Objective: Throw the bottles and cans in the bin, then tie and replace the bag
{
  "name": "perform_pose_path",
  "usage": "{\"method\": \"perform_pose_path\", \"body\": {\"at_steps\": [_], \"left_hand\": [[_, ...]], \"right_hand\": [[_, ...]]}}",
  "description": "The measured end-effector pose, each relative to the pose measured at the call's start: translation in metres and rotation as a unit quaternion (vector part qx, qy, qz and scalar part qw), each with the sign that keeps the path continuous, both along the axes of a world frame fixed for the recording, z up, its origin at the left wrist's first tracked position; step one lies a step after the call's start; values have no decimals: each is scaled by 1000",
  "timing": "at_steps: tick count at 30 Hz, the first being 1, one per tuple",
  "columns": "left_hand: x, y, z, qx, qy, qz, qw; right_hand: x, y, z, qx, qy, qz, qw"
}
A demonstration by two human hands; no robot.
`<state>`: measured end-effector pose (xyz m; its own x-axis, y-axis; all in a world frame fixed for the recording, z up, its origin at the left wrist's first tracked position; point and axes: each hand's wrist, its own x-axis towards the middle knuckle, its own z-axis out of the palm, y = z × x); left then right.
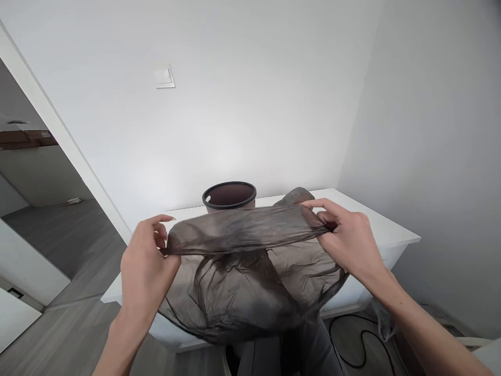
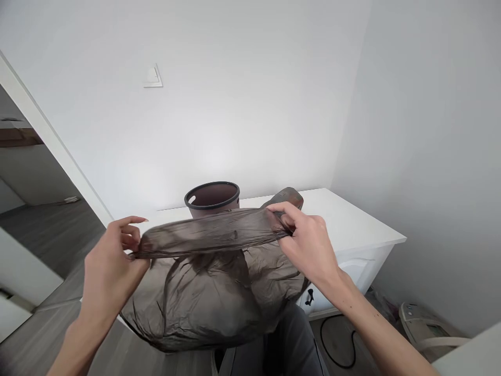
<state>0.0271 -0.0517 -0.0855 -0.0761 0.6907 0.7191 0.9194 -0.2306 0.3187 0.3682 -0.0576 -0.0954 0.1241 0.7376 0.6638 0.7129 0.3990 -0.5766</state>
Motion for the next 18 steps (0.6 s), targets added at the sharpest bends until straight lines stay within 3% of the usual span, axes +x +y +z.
{"method": "perform_pose_path", "body": {"at_steps": [4,7,10,12,13,15,18], "left_hand": [[11,-10,24,30,-29,-29,999],[25,-19,39,5,-67,-64,996],[34,-27,52,-23,-105,-73,992],[37,-34,59,-43,-144,-95,984],[38,-39,63,-57,-169,-114,977],[40,-49,72,-97,-235,-171,952],[42,-64,86,-177,-343,-255,887]], "right_hand": [[0,-5,5,56,-24,-12,998],[-20,-25,-4,143,-26,33,989],[-54,-50,-22,180,-70,191,962],[-78,-55,-31,189,-146,325,915],[-89,-53,-33,182,-174,357,900],[-106,-40,-30,154,-203,350,901],[-117,-12,-17,106,-211,252,938]]}}
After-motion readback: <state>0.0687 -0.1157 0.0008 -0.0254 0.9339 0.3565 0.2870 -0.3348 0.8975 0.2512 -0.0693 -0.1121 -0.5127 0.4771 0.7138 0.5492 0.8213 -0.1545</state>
